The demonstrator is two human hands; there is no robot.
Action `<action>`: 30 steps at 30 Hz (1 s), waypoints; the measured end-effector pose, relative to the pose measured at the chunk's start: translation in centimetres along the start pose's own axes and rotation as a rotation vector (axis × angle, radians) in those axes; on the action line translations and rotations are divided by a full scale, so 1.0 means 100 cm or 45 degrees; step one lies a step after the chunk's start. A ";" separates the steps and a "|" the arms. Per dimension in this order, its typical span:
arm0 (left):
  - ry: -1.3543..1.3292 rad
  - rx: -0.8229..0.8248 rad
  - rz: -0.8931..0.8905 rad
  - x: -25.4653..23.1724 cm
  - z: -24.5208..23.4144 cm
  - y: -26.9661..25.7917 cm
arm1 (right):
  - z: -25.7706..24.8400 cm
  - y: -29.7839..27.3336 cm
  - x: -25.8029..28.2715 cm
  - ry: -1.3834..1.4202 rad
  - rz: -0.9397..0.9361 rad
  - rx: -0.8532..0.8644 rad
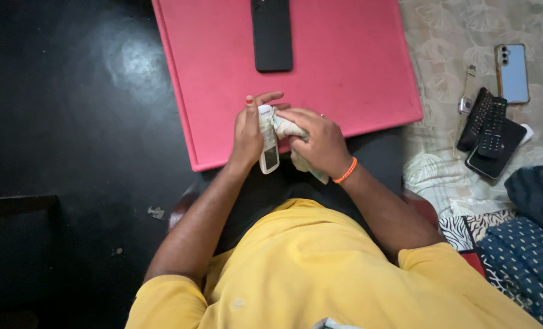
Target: The person wipes a pink tray, a smartwatch, a remote control, and two smartphones using a cloth. The person handles each item one at a time, wiping the surfaces and placing them back on the tray.
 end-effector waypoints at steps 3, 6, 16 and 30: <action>-0.071 -0.006 0.012 0.007 -0.003 -0.001 | 0.009 -0.011 -0.005 0.054 0.010 0.047; -0.052 -0.066 0.100 0.009 -0.012 0.001 | 0.018 -0.024 -0.002 0.080 0.018 0.118; -0.413 -0.234 -0.016 0.015 -0.026 0.007 | 0.008 -0.017 0.002 0.209 0.060 0.080; -0.725 -0.492 0.010 0.019 -0.045 0.008 | 0.026 -0.027 0.014 0.156 -0.042 0.162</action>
Point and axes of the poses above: each hand's wrist, its own y-axis towards the middle knuckle, its own z-axis out of the palm, x = y × z, the point moved 6 cm from there along y, towards the middle knuckle, and after that the axes turned 5 degrees about -y, right-handed, at the moved point
